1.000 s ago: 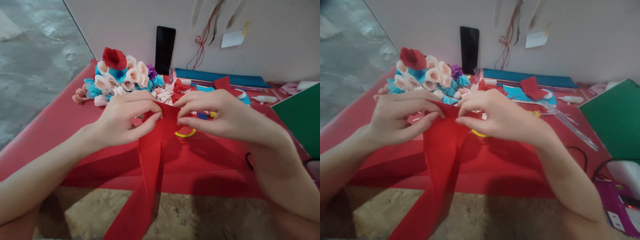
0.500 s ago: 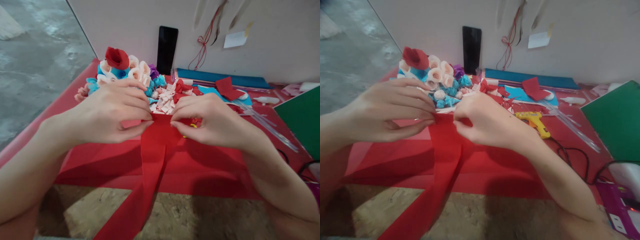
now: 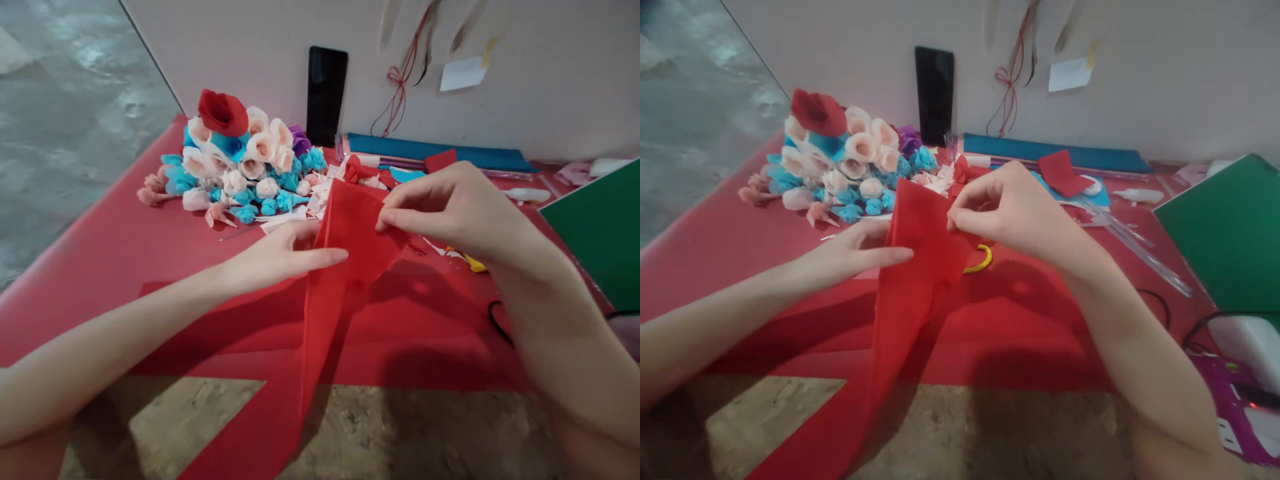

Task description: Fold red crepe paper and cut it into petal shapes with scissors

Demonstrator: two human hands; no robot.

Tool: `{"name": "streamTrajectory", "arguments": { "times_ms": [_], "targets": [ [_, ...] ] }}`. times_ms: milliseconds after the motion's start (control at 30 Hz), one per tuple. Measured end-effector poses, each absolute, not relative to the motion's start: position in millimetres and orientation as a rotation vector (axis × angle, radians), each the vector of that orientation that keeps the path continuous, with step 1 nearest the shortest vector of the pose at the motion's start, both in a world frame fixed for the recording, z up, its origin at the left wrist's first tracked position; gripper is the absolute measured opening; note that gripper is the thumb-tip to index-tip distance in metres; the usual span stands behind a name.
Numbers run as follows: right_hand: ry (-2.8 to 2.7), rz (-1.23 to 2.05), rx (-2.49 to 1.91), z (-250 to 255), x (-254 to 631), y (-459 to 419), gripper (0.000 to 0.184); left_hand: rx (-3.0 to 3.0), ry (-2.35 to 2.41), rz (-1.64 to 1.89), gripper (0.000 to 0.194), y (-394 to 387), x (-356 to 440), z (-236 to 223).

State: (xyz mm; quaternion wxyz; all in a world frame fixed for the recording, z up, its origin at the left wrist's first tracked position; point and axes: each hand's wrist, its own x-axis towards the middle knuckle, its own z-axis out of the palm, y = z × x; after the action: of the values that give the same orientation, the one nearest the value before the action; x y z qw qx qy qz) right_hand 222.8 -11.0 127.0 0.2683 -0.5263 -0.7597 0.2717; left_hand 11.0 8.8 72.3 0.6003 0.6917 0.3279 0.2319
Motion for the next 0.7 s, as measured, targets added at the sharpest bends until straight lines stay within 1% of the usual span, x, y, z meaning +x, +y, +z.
{"name": "streamTrajectory", "arguments": {
  "times_ms": [200,300,400,433,500,633,700],
  "targets": [
    [-1.95,0.683,-1.419,127.9,228.0,-6.6,0.014,1.403,0.82,0.492,0.026,2.5,11.5,73.7],
    [-1.902,0.745,-1.35,126.1,229.7,-2.7,0.014,1.209,0.916,0.469,0.022,3.3,12.5,71.4],
    [-1.742,0.801,-1.32,120.5,230.2,1.9,0.009,1.054,0.965,0.508,0.02,2.0,13.9,70.9],
    [-1.661,0.819,-1.313,117.6,230.3,3.2,0.015,1.024,0.96,0.535,0.018,1.4,14.4,71.3],
    [-1.511,0.918,-1.275,110.2,230.6,4.1,0.025,0.992,0.944,0.585,0.013,0.6,15.3,72.7],
    [-1.388,1.343,-1.152,93.3,227.8,-3.9,0.025,0.977,0.904,0.639,0.012,1.2,17.2,72.7],
    [-1.387,1.445,-1.168,86.6,223.9,-12.2,0.025,0.97,0.875,0.675,0.015,1.8,18.1,70.6]
  ]
}}
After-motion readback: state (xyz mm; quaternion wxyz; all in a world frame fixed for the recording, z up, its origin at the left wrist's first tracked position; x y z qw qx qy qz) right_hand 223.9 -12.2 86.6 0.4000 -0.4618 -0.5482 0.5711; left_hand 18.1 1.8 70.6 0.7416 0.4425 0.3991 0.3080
